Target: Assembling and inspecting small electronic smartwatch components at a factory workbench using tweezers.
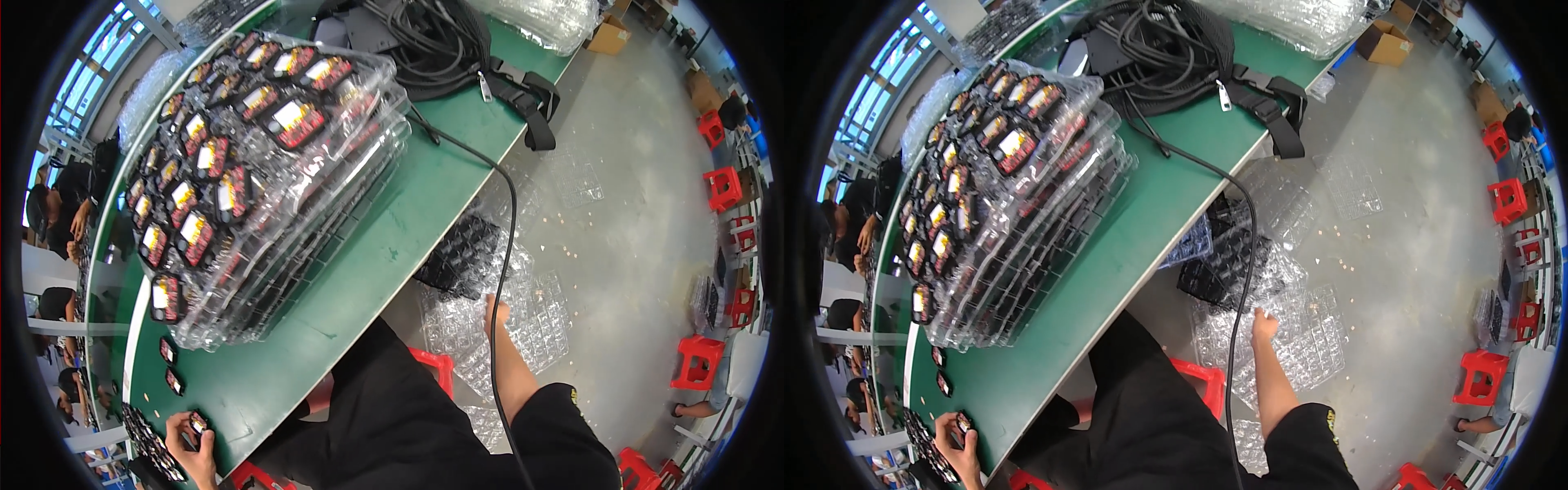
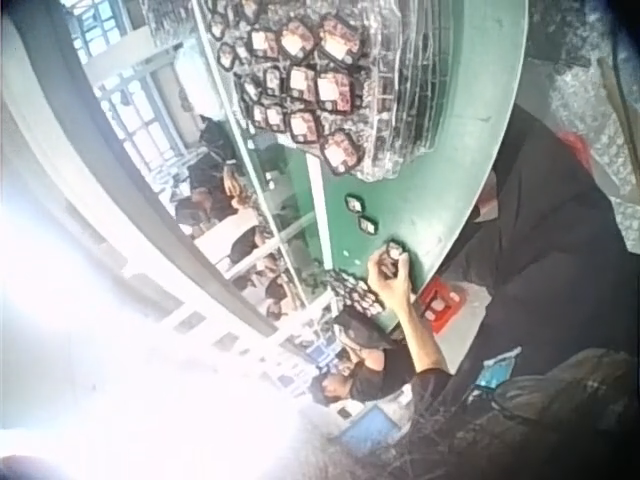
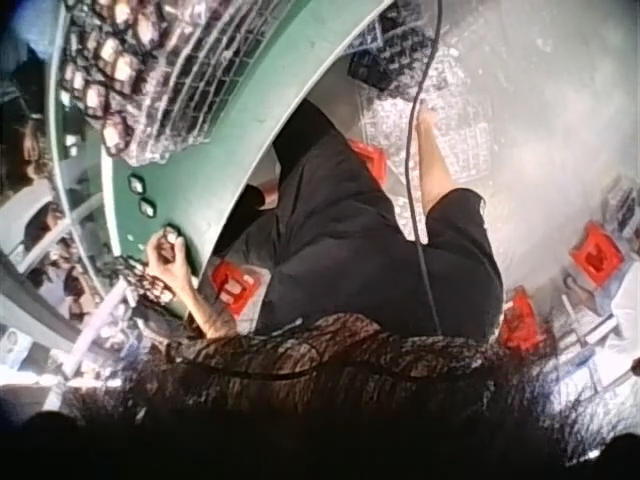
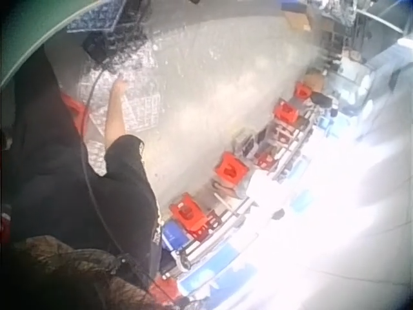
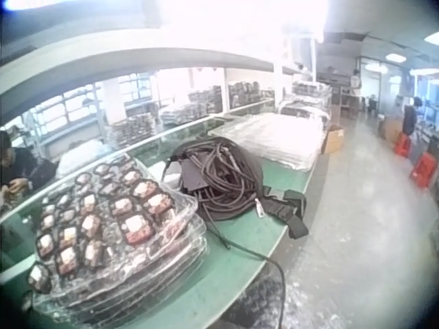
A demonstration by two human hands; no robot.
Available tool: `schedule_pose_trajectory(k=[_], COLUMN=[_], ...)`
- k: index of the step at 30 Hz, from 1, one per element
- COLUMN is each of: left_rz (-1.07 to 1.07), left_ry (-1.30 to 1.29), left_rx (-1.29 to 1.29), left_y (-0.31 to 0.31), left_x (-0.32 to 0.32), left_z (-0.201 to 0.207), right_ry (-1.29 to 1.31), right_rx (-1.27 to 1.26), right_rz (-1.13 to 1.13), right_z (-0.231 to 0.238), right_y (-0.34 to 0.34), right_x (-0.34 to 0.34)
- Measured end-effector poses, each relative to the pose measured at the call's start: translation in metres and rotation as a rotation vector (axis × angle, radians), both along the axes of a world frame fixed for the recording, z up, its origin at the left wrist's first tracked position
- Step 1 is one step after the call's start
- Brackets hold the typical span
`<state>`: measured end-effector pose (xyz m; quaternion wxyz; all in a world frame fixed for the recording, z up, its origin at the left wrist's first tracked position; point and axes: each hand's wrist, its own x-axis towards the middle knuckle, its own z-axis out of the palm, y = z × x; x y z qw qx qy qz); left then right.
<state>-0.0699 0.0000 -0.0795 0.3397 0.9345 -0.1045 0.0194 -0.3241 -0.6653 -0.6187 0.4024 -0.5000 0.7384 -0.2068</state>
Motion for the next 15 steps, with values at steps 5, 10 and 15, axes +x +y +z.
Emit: schedule_pose_trajectory(k=[5,10,15], left_rz=[0.060,-0.022,-0.064], left_ry=[-0.064,-0.069,-0.083], left_rx=[-0.001,-0.009,-0.061], left_y=[-0.001,-0.024,-0.019], left_x=[-0.022,-0.007,-0.005], left_z=[0.029,0.026,0.030], right_ry=[-0.069,-0.101,-0.219], right_rx=[-0.276,-0.612,-1.104], right_rz=[0.213,0.209,0.182], right_z=[0.100,0.290,0.518], right_y=[0.029,-0.014,0.000], right_x=[-0.001,-0.064,-0.013])
